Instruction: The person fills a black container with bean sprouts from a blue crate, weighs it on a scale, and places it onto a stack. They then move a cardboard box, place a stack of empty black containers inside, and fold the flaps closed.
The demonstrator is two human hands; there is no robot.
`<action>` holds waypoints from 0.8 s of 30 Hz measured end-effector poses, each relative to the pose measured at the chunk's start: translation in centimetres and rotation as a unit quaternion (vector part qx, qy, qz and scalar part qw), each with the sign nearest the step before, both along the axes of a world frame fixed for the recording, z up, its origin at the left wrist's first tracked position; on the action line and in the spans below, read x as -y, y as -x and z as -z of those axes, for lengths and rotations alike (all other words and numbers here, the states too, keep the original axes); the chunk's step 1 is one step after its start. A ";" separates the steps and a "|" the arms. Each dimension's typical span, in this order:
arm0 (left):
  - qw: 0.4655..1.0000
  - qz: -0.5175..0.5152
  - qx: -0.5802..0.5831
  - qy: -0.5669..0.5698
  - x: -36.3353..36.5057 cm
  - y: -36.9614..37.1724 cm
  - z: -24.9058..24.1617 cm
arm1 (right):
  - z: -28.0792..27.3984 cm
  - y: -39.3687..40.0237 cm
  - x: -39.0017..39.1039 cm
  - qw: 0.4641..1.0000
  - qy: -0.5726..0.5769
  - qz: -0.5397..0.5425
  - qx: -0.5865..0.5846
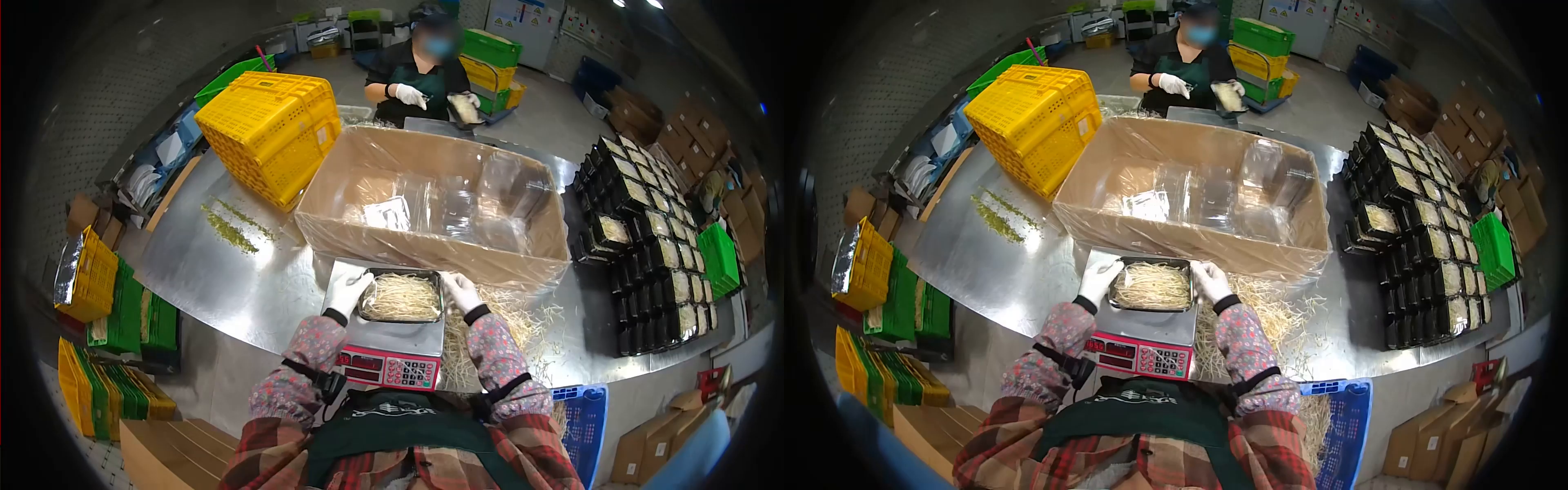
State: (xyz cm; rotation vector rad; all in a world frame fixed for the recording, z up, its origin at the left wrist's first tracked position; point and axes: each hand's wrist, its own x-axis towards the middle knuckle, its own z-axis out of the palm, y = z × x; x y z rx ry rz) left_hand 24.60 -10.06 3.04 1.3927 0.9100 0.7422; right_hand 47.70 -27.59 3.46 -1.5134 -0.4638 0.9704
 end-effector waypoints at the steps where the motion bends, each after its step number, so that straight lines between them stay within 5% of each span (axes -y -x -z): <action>1: 0.996 0.001 -0.037 0.080 0.6 1.2 -1.0 | -1.4 0.1 1.7 0.998 0.038 -0.043 -0.034; 3: 0.978 0.075 -0.018 0.194 1.8 3.8 -2.4 | -2.6 1.1 4.4 0.985 0.042 -0.146 -0.080; 5: 0.956 0.102 0.043 0.271 3.7 5.1 -2.9 | -0.8 3.2 5.4 0.982 -0.041 -0.111 -0.150; 8: 0.942 0.091 0.153 0.286 4.3 4.9 -1.1 | 0.8 4.3 4.7 0.982 -0.046 -0.032 -0.178; 11: 0.959 0.044 0.136 0.244 4.4 4.2 -0.7 | 0.1 4.8 4.2 0.981 -0.061 0.031 -0.179; 13: 0.968 0.025 0.108 0.227 4.9 4.2 -1.5 | -1.8 3.7 4.1 0.991 0.072 -0.093 -0.065; 15: 0.965 -0.009 0.056 0.255 5.4 4.5 -2.9 | -4.2 2.3 4.0 0.953 0.127 -0.189 0.202; 17: 0.953 0.032 0.042 0.300 6.4 5.0 -2.6 | -4.8 1.9 2.1 0.797 0.059 -0.108 0.592; 21: 0.893 0.182 0.008 0.411 9.4 3.5 -2.2 | -9.0 5.8 -5.3 0.838 0.019 -0.125 0.531; 23: 0.878 0.203 0.074 0.427 10.1 1.5 -1.1 | -5.6 8.2 -8.6 0.726 -0.009 -0.074 0.684; 24: 0.883 0.205 0.104 0.410 10.2 0.6 -0.9 | -4.3 8.7 -9.4 0.732 0.036 -0.121 0.669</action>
